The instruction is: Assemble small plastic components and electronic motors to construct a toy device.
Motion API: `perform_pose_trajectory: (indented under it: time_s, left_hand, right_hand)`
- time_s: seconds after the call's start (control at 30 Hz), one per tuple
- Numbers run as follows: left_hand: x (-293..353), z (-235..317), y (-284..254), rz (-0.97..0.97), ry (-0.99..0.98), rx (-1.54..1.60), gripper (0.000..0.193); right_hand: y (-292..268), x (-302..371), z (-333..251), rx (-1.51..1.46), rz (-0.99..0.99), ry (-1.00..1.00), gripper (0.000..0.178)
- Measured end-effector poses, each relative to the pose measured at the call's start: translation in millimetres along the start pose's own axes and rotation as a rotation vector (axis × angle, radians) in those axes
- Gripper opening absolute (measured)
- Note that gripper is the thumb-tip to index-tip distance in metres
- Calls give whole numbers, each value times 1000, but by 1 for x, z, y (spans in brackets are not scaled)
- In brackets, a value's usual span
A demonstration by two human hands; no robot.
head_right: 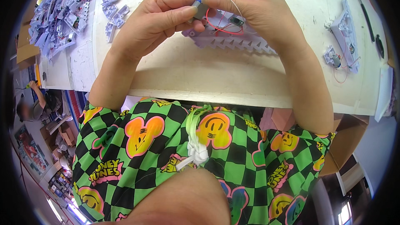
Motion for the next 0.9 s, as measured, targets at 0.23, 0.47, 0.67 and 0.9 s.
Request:
perform_pose_trajectory:
  time_s: [0.23,0.47,0.67,0.9]
  left_hand:
    - [-3,-3,1,-53,-75,161,42]
    - [-3,-2,-4,1,-69,148,39]
    - [-2,6,1,19,-17,-157,31]
    - [15,21,2,94,54,-248,58]
  right_hand:
    - [-35,6,-24,167,161,-90,21]
    - [10,24,-74,741,98,-491,25]
    - [30,29,-82,908,87,-615,22]
    - [29,22,-69,689,-61,-304,25]
Point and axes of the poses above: each hand's wrist, its own x-axis away from the middle knuckle, its own y-axis out of the palm, z = x × y, the point moved 10 cm from there along -x, towards the middle knuckle, and after that the axes turned 4 degrees about x, right-handed, at the moved point
